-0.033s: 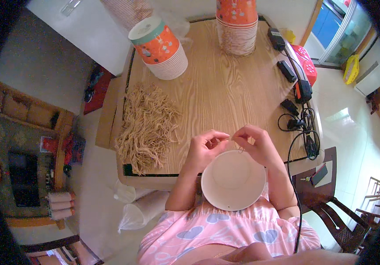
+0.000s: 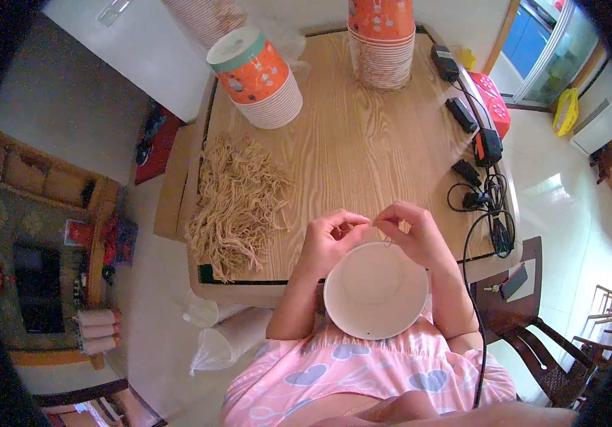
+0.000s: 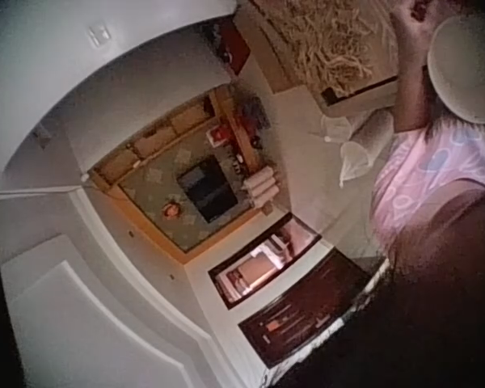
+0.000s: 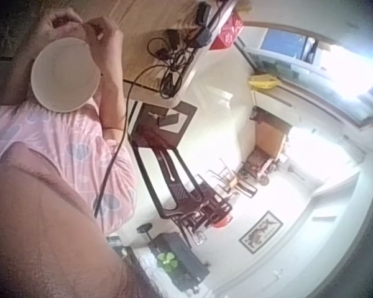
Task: Preparing decorative paper cups by filling them with shredded raffia and threading a string.
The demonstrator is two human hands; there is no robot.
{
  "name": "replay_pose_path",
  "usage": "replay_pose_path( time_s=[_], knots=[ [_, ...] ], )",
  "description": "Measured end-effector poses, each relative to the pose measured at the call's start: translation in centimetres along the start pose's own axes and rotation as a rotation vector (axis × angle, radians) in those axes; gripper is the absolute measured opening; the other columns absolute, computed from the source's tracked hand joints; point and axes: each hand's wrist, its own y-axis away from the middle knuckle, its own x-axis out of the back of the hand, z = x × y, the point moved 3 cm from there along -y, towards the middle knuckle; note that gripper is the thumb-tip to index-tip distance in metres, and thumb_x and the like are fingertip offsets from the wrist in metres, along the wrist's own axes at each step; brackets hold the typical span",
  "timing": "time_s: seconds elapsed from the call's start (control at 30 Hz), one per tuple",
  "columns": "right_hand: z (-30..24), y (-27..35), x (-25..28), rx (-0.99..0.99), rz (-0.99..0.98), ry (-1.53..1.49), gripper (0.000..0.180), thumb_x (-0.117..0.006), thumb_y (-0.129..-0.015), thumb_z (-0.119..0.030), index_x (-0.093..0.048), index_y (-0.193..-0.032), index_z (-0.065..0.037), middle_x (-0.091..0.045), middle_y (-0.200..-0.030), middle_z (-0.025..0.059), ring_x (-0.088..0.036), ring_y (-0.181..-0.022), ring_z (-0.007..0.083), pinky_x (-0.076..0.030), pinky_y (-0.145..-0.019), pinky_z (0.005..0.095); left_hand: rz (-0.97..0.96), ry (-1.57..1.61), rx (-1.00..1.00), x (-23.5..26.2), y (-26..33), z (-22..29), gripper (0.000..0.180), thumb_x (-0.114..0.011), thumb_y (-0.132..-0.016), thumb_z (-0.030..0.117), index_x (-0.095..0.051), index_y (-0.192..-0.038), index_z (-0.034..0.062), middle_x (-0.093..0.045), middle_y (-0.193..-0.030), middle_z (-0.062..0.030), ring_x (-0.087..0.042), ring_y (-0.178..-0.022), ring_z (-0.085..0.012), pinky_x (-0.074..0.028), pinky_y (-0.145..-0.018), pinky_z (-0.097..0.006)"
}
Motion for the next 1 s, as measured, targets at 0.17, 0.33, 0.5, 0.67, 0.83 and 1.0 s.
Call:
replay_pose_path(
  time_s=[0.17, 0.33, 0.5, 0.67, 0.83, 1.0],
  knots=[
    [-0.3, 0.0, -0.1, 0.058, -0.008, 0.046, 0.008, -0.063, -0.079, -0.008, -0.064, -0.084, -0.002, -0.060, -0.074, 0.0083, -0.055, -0.064, 0.0159, -0.046, -0.059, 0.0293, 0.017, 0.006, -0.159, 0.0, -0.2, -0.4, 0.008, -0.066, -0.077, 0.006, -0.067, -0.086, 0.0038, -0.061, -0.075, 0.0015, -0.051, -0.062, -0.0036, -0.039, -0.054, -0.019],
    [-0.3, -0.2, -0.2, 0.027, 0.006, 0.008, 0.008, -0.063, -0.080, -0.009, -0.063, -0.084, -0.002, -0.061, -0.073, 0.0083, -0.055, -0.061, 0.0150, -0.046, -0.056, 0.0284, 0.044, -0.051, -0.168, 0.0, -0.1, -0.1, 0.011, -0.066, -0.077, 0.006, -0.067, -0.088, 0.0057, -0.060, -0.074, 0.0021, -0.050, -0.061, -0.0039, -0.039, -0.054, -0.019],
    [0.5, -0.4, -0.2, 0.011, 0.042, -0.015, 0.010, -0.062, -0.081, -0.011, -0.063, -0.083, -0.001, -0.062, -0.074, 0.0067, -0.055, -0.065, 0.0127, -0.045, -0.059, 0.0277, 0.053, -0.082, -0.091, 0.0, -0.2, 0.0, 0.015, -0.067, -0.077, 0.007, -0.065, -0.092, 0.0068, -0.059, -0.073, 0.0028, -0.049, -0.061, -0.0037, -0.039, -0.054, -0.019],
    [0.9, -0.6, -0.4, -0.070, -0.013, -0.153, 0.008, -0.062, -0.080, -0.008, -0.063, -0.082, 0.000, -0.060, -0.073, 0.0022, -0.051, -0.070, 0.0090, -0.041, -0.065, 0.0236, 0.034, 0.012, -0.041, -0.3, -0.4, -0.6, 0.012, -0.067, -0.078, 0.007, -0.065, -0.089, 0.0062, -0.057, -0.070, 0.0038, -0.050, -0.063, -0.0035, -0.040, -0.056, -0.020],
    [1.2, -0.6, -0.6, -0.022, -0.055, -0.160, 0.011, -0.062, -0.081, -0.012, -0.063, -0.082, -0.001, -0.061, -0.073, 0.0020, -0.052, -0.070, 0.0105, -0.042, -0.063, 0.0255, 0.085, 0.037, -0.138, -0.4, -0.7, -1.1, 0.003, -0.065, -0.080, 0.006, -0.064, -0.082, 0.0049, -0.056, -0.070, 0.0027, -0.051, -0.066, -0.0053, -0.041, -0.058, -0.021],
    [1.3, -0.6, -0.7, 0.001, -0.060, -0.157, 0.009, -0.062, -0.080, -0.011, -0.063, -0.081, -0.002, -0.061, -0.073, 0.0020, -0.052, -0.069, 0.0106, -0.042, -0.061, 0.0257, 0.129, -0.112, -0.388, -0.2, -1.1, 0.0, 0.005, -0.065, -0.079, 0.006, -0.061, -0.081, 0.0030, -0.054, -0.069, -0.0008, -0.050, -0.059, -0.0062, -0.039, -0.051, -0.021]
  ],
)
